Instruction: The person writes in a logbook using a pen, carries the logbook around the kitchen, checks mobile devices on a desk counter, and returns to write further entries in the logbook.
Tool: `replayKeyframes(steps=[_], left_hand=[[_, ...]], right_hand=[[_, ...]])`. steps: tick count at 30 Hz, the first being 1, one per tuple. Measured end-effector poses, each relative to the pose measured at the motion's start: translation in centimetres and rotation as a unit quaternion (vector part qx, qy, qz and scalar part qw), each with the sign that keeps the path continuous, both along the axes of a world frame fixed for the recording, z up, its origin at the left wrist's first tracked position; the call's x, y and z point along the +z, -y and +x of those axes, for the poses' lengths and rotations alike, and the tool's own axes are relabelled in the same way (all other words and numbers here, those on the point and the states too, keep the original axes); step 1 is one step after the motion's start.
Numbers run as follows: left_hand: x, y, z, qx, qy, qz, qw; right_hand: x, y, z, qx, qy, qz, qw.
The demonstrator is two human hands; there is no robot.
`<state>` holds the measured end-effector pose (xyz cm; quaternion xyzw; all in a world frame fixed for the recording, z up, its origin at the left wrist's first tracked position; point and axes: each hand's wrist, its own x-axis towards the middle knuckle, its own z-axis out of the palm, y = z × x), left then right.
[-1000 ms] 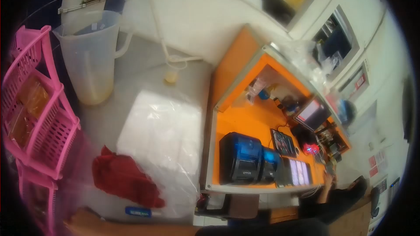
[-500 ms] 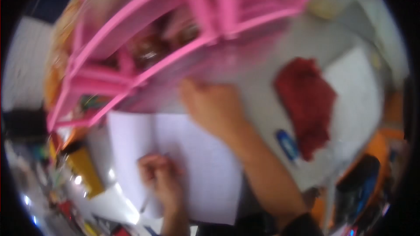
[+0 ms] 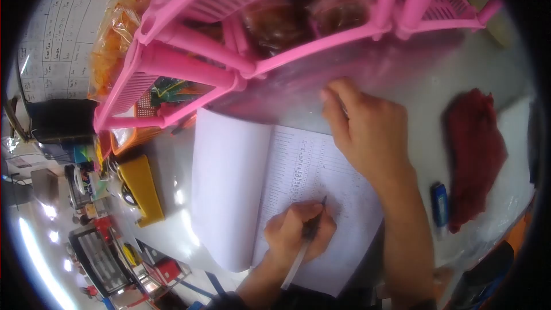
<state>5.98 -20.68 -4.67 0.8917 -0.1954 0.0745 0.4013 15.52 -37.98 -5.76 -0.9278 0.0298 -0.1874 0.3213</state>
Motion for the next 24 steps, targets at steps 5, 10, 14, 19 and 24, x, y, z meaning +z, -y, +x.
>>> replayKeyframes(steps=[5,10,14,19,24], left_hand=[[0.1,-0.2,0.2,0.078,-0.001,0.028,0.997],[-0.2,-0.8,0.6,0.139,-0.012,0.012,0.990],[-0.3,-1.0,0.8,0.184,-0.036,0.006,0.982],[-0.5,-1.2,0.7,0.188,-0.051,-0.017,0.981],[-0.5,-1.1,0.7,0.190,-0.077,-0.048,0.978]], right_hand=[[0.1,0.0,0.0,-0.001,0.007,0.019,1.000],[-0.1,-0.1,0.1,-0.002,0.021,0.036,0.999],[0.0,-0.1,0.0,-0.003,0.018,0.028,0.999],[0.1,-0.1,0.0,-0.003,0.018,0.039,0.999],[-0.1,-0.2,0.0,-0.004,0.010,0.039,0.999]])
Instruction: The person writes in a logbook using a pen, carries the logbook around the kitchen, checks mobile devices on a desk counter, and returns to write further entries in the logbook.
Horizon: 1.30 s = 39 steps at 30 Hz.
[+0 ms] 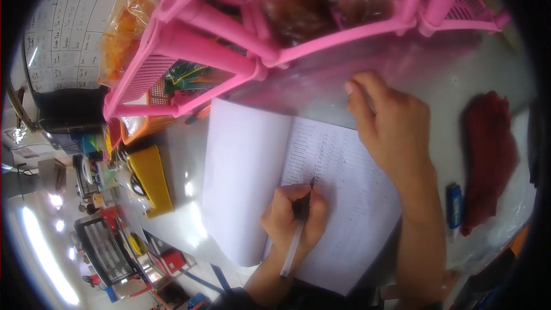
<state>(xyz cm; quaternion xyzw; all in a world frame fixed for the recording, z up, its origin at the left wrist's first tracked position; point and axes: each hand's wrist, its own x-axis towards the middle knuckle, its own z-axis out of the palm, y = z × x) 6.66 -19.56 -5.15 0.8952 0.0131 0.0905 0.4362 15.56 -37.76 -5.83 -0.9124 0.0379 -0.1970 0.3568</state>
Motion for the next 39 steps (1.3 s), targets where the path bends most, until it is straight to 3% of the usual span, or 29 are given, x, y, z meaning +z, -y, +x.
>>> replayKeyframes(steps=[12,39], left_hand=[[0.3,0.0,0.1,-0.039,0.019,0.015,0.999],[-0.3,-0.2,-0.2,0.013,-0.026,-0.038,0.999]], right_hand=[[0.4,0.0,-0.1,-0.002,-0.014,-0.009,1.000],[0.2,-0.1,0.0,0.003,-0.016,0.006,1.000]])
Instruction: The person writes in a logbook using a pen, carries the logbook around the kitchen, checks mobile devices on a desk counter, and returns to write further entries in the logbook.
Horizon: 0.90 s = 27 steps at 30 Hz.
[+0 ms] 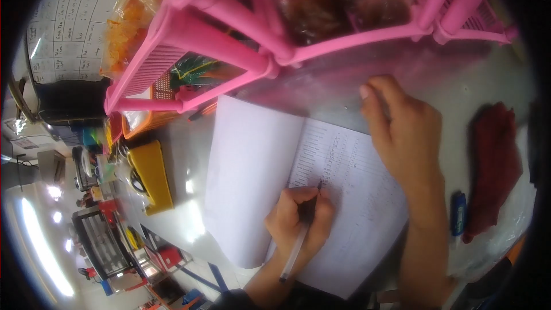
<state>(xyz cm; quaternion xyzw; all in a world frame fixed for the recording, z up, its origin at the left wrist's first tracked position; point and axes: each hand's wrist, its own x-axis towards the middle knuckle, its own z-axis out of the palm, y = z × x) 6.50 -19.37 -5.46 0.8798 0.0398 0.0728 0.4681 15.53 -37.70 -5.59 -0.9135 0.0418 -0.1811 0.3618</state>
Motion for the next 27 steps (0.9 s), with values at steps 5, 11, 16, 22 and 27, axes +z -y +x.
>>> replayKeyframes(steps=[5,11,16,22,27], left_hand=[[0.21,-0.21,0.08,-0.037,-0.003,0.000,0.999],[0.47,-0.26,0.17,-0.044,0.001,0.030,0.999],[0.55,-0.17,0.24,-0.043,0.004,0.023,0.999],[0.59,-0.12,0.32,-0.043,0.020,0.034,0.998],[0.50,0.02,0.45,-0.045,0.042,0.040,0.997]], right_hand=[[-0.01,-0.04,0.06,0.001,0.004,-0.006,1.000],[0.16,-0.11,0.13,-0.004,0.005,-0.018,1.000],[0.08,-0.12,0.09,-0.004,0.006,-0.005,1.000],[0.13,-0.08,0.11,-0.005,0.006,-0.016,1.000],[0.03,-0.08,0.05,-0.004,0.009,-0.010,1.000]])
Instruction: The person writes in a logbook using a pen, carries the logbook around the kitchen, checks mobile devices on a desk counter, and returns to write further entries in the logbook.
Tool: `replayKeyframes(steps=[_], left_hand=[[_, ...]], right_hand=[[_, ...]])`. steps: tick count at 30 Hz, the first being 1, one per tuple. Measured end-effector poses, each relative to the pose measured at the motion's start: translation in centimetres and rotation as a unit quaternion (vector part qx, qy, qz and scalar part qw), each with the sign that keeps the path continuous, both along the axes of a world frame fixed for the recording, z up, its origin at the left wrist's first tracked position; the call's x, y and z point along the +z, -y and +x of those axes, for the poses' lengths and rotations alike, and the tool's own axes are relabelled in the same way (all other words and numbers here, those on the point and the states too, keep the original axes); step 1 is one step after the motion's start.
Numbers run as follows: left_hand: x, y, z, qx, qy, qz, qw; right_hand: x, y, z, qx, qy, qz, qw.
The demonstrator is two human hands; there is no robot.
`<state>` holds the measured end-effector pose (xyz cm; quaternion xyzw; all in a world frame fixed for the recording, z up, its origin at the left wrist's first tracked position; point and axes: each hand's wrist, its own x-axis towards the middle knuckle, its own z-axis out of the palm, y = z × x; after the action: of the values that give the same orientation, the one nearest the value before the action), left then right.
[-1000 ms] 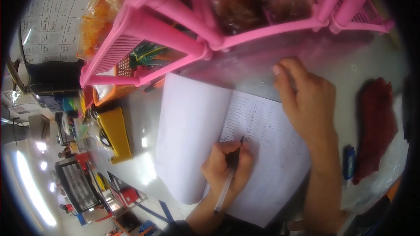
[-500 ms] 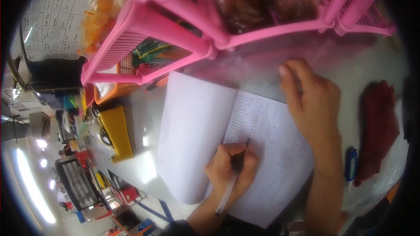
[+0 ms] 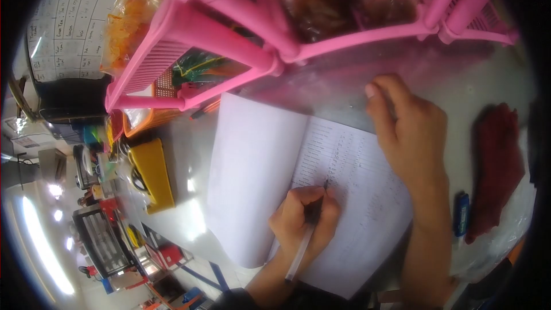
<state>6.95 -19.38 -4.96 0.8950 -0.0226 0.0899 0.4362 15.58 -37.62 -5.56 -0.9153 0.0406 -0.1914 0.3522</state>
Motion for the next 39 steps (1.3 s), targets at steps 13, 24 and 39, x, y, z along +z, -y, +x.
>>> replayKeyframes(steps=[13,24,39], left_hand=[[-0.60,0.01,-0.23,0.036,-0.035,-0.045,0.998],[-0.37,0.12,-0.24,0.049,-0.054,-0.045,0.996],[-0.75,-0.04,-0.55,0.062,-0.047,-0.076,0.994]], right_hand=[[-0.08,0.04,0.04,0.002,0.000,-0.001,1.000],[-0.07,-0.01,0.00,-0.001,-0.004,0.005,1.000],[0.03,0.00,-0.01,0.003,-0.006,0.000,1.000]])
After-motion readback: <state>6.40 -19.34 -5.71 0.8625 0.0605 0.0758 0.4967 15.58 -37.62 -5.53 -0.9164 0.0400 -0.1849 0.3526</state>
